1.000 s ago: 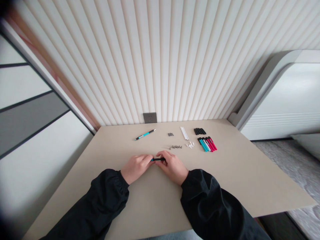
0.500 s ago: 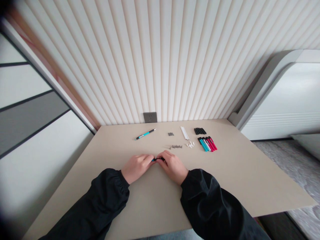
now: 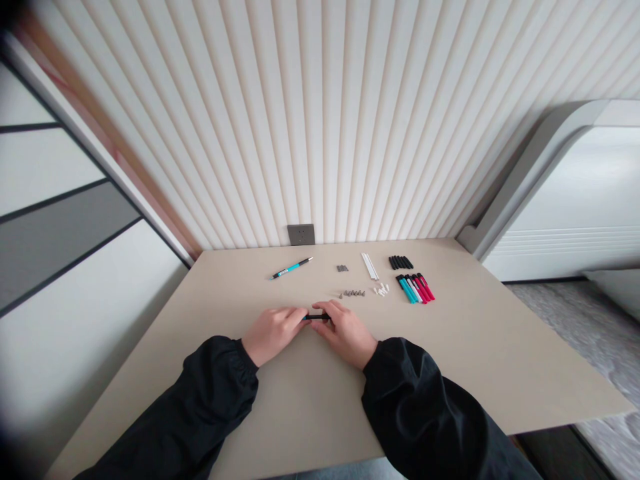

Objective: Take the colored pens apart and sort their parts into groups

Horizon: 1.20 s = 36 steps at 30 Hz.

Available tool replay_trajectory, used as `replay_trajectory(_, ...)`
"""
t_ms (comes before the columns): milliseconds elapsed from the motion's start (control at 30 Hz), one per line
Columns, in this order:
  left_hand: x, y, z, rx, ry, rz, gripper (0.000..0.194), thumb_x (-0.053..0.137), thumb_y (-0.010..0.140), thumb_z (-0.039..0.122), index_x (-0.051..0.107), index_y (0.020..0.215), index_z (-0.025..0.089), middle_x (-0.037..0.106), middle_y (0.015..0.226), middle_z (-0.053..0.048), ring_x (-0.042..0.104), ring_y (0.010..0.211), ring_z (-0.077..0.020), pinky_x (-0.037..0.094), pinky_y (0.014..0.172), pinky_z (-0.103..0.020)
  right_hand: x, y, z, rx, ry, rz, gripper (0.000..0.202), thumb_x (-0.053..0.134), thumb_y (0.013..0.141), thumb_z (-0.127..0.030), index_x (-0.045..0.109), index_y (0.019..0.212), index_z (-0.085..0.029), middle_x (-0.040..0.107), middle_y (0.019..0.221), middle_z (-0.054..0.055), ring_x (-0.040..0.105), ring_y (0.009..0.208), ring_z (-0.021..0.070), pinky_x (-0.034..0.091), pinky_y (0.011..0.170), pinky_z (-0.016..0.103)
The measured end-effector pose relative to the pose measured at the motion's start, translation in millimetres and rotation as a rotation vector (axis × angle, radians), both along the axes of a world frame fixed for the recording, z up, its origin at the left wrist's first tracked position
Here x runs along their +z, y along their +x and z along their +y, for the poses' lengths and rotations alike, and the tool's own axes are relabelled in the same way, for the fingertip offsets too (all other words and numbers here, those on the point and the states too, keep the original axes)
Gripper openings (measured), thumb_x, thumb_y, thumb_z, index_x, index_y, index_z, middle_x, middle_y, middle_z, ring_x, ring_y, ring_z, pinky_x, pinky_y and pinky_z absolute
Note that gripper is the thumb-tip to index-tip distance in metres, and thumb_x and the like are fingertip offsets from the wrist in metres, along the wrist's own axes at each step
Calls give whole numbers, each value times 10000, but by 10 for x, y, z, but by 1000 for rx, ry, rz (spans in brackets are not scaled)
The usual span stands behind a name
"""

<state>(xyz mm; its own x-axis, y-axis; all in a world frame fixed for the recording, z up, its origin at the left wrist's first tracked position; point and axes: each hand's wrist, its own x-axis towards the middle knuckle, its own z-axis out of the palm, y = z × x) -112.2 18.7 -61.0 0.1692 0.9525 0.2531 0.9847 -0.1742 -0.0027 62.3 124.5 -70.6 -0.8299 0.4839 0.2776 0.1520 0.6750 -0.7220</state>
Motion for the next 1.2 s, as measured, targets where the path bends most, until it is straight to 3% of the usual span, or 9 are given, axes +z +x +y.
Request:
replay_trajectory(100, -2, -6, -3, 2, 2, -4, 199, 411, 972, 308, 541, 883, 186, 638, 737, -11, 643, 694, -161, 406, 559, -243, 13, 8, 15, 32, 4, 21, 201, 434, 944, -265, 620, 991, -206, 613, 894, 55, 583, 817, 168, 459, 760, 296)
replay_trajectory(267, 18, -18, -13, 27, 0, 18, 136, 422, 963, 243, 555, 958, 216, 612, 738, 2, 634, 700, -159, 374, 529, -247, 32, 29, 52, -55, 4, 47, 145, 512, 905, -276, 626, 948, -197, 597, 869, 43, 546, 692, 141, 440, 638, 266)
replay_trajectory(433, 74, -16, -27, 86, -19, 33, 149, 427, 943, 200, 571, 959, 232, 595, 781, -10, 605, 664, -156, 361, 515, -249, 29, 14, 65, -117, -40, 104, 136, 558, 877, -306, 644, 905, -204, 617, 840, 33, 563, 729, 151, 435, 625, 257)
replay_trajectory(733, 92, -73, -20, 157, 20, -47, 158, 403, 911, 135, 540, 853, 188, 601, 840, -61, 577, 783, -206, 424, 672, -303, 44, 45, 164, -295, -81, 141, 187, 530, 883, -339, 652, 890, -197, 660, 858, 46, 588, 750, 171, 455, 654, 282)
replay_trajectory(867, 35, -115, -12, 277, 39, -217, 187, 339, 949, 188, 507, 867, 195, 594, 794, -44, 572, 682, -186, 390, 593, -277, 5, 49, 195, -396, -165, 203, 226, 545, 869, -380, 647, 898, -181, 677, 830, 52, 613, 758, 185, 480, 687, 299)
replay_trajectory(1067, 38, 31, -2, 220, 57, -704, 263, 307, 978, 304, 513, 854, 197, 578, 680, 10, 563, 615, -137, 397, 609, -231, -2, -12, 59, -241, -205, 149, 188, 591, 843, -357, 673, 899, -197, 684, 850, 37, 613, 755, 170, 471, 670, 283)
replay_trajectory(1200, 77, 160, -14, 188, 12, -881, 316, 345, 966, 357, 596, 878, 186, 625, 678, 10, 579, 618, -129, 414, 636, -222, -12, -42, -10, -192, -222, 180, 181, 623, 821, -344, 669, 905, -191, 680, 846, 40, 613, 758, 164, 479, 676, 280)
